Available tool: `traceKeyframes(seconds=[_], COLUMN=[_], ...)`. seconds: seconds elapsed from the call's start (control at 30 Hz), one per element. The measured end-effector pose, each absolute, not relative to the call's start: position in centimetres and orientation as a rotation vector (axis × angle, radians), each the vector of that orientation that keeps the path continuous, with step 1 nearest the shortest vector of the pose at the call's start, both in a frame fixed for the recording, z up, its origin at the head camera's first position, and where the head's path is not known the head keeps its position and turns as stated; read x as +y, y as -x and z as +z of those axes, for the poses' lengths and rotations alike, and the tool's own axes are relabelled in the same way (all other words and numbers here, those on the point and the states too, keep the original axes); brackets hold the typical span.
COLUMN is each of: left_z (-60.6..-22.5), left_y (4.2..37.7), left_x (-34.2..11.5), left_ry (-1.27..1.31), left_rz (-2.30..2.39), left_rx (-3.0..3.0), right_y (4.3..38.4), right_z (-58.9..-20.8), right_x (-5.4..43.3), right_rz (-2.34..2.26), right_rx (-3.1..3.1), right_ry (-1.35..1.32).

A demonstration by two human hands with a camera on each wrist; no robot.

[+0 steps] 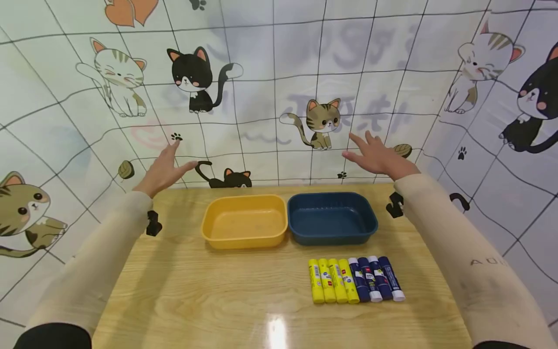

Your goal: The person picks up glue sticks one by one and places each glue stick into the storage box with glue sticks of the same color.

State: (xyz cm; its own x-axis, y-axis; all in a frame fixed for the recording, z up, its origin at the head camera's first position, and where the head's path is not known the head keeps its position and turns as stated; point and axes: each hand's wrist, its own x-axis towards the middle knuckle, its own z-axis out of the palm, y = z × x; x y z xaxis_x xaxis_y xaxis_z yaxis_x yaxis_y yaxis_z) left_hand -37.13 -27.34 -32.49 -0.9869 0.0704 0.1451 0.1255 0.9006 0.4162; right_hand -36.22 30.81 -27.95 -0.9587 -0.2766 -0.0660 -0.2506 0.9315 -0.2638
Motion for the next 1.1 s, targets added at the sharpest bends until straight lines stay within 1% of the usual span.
traceKeyframes(seconds=[0.13, 0.37, 0.67, 0.87, 1.1], left_z=[-33.9, -37.1, -41.5, -43.6, -45.0], left_y=[36.4, 35.0, 33.6, 32.6, 31.7], left_x=[-27.1, -26.7, -25.6, -24.7, -24.3], left_ry=[0.178, 0.232, 0.182, 0.183, 0.177], left_rz=[-0.845, -1.045, -1.322, -1.367, -1.342], left_rx=[-2.916, -2.872, -2.894, -2.909, -2.849], right_y=[35.3, 33.4, 30.1, 27.9, 26.3], right_z=[-28.5, -29.6, -31.7, -33.2, -34.9], right_x=[31.4, 31.8, 32.1, 32.3, 32.7], right_rz=[-0.463, -0.538, -0.593, -0.585, -0.643], right_rx=[2.977, 2.952, 2.968, 2.962, 2.921], right_ry=[0.436, 0.537, 0.608, 0.653, 0.723])
